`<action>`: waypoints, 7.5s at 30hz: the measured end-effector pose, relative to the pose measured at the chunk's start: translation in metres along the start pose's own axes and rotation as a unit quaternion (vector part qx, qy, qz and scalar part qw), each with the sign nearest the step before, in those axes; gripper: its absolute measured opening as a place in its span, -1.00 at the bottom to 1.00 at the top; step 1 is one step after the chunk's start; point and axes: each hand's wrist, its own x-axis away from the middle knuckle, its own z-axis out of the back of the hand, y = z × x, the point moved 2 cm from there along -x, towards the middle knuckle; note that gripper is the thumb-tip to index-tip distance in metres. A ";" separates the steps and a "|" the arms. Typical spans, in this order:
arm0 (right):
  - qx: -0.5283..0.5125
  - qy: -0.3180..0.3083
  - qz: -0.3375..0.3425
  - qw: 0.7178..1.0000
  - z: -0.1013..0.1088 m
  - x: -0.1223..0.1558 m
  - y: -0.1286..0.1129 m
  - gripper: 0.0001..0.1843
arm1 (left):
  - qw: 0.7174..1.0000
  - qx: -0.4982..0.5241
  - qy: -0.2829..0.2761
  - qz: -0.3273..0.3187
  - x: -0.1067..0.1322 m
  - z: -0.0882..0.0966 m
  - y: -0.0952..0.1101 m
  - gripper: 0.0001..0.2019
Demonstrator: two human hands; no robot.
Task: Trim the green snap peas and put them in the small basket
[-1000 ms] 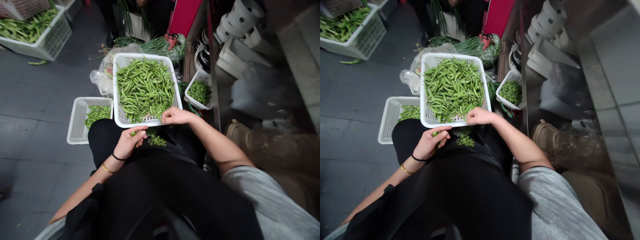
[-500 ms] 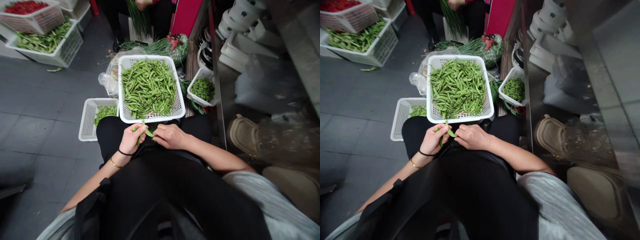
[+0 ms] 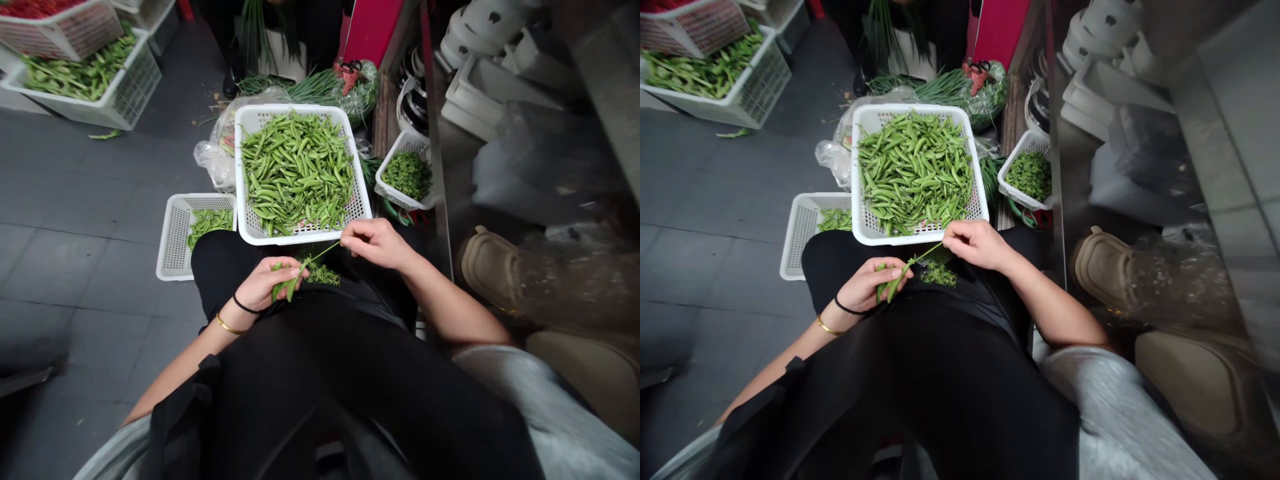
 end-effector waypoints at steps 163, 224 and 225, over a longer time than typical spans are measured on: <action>0.106 0.020 0.132 0.985 -0.080 -0.001 -0.015 -0.75 | 0.986 0.043 0.135 -0.092 -0.014 -0.017 -0.010 -0.66; 0.065 0.101 -0.050 0.992 -0.013 -0.007 -0.007 -0.81 | 0.991 0.105 -0.071 -0.040 0.019 0.003 -0.013 -0.63; 0.063 0.119 -0.061 0.989 -0.004 -0.005 -0.005 -0.80 | 0.993 0.091 -0.064 -0.040 0.020 0.006 -0.011 -0.65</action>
